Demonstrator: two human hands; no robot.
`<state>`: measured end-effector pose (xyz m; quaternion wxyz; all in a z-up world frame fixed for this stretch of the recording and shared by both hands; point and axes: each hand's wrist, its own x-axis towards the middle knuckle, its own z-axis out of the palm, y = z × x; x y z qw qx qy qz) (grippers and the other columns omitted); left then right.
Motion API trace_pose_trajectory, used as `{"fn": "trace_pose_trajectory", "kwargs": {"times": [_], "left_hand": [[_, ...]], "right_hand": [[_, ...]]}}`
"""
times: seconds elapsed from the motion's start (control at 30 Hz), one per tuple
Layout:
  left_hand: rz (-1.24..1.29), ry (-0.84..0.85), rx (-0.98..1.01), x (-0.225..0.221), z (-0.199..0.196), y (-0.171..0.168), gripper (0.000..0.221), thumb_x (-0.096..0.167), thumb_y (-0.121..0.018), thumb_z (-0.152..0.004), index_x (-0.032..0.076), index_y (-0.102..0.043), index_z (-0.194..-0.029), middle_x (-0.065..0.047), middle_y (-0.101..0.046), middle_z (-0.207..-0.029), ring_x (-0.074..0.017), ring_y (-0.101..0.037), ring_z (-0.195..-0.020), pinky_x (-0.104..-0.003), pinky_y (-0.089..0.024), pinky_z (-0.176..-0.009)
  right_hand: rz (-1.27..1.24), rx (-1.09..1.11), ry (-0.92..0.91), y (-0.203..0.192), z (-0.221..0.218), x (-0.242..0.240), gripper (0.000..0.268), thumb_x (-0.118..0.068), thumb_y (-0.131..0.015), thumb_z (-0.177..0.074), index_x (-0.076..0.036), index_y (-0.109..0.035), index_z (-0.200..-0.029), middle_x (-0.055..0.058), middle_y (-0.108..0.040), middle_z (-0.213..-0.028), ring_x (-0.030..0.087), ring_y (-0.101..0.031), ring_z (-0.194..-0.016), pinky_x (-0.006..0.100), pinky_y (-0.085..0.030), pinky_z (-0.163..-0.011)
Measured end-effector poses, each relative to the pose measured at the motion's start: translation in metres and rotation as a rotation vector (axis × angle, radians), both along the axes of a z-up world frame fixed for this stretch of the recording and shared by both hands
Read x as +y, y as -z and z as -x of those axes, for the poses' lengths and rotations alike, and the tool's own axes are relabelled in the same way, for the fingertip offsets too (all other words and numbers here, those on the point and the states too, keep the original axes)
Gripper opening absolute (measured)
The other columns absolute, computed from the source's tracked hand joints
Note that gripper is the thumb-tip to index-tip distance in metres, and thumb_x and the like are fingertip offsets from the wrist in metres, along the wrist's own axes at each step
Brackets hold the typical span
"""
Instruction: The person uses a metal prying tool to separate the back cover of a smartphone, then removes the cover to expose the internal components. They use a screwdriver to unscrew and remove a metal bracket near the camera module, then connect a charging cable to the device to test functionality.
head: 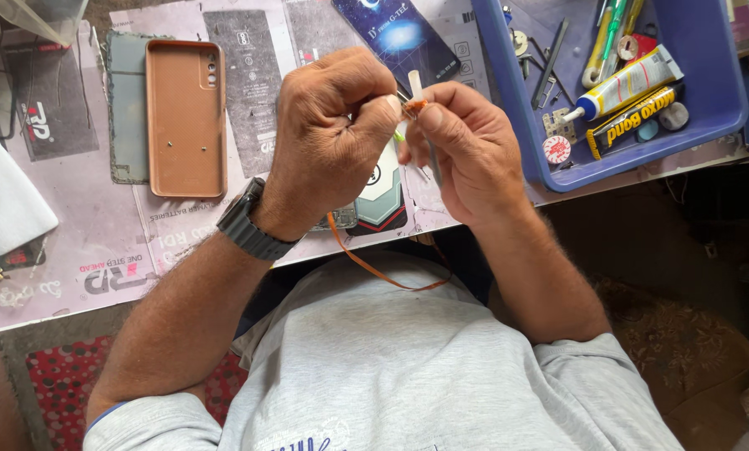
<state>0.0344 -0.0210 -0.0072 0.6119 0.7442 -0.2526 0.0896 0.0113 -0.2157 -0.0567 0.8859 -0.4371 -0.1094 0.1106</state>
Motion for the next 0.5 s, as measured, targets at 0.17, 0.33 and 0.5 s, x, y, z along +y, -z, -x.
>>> {"fn": "trace_pose_trajectory", "kwargs": {"times": [0.17, 0.33, 0.5], "left_hand": [[0.025, 0.026, -0.059, 0.001, 0.006, 0.004, 0.009, -0.002, -0.06, -0.095, 0.0, -0.065, -0.087, -0.005, -0.059, -0.08, -0.01, -0.055, -0.065, -0.027, -0.045, -0.058], [0.07, 0.002, -0.104, -0.003, 0.012, 0.01, 0.01, -0.003, -0.06, -0.099, 0.001, -0.068, -0.094, -0.004, -0.058, -0.083, -0.0097, -0.056, -0.067, -0.027, -0.046, -0.059], [0.052, -0.037, -0.135, -0.005, 0.016, 0.018, 0.01, -0.003, -0.06, -0.1, 0.002, -0.069, -0.097, -0.004, -0.057, -0.088, -0.0086, -0.056, -0.067, -0.025, -0.047, -0.059]], "right_hand": [[0.008, -0.018, 0.0, 0.003, 0.006, 0.002, 0.019, -0.015, -0.067, -0.112, 0.003, -0.066, -0.118, 0.008, -0.068, -0.095, 0.012, -0.064, -0.085, 0.027, -0.055, -0.082], [-0.054, -0.005, 0.02, 0.001, 0.009, 0.007, 0.019, -0.014, -0.069, -0.107, 0.001, -0.067, -0.12, 0.01, -0.071, -0.113, 0.014, -0.067, -0.097, 0.028, -0.055, -0.091], [-0.017, 0.005, 0.097, 0.002, 0.01, 0.013, 0.018, -0.012, -0.069, -0.109, 0.002, -0.067, -0.121, 0.01, -0.071, -0.104, 0.013, -0.065, -0.094, 0.024, -0.052, -0.087]]}}
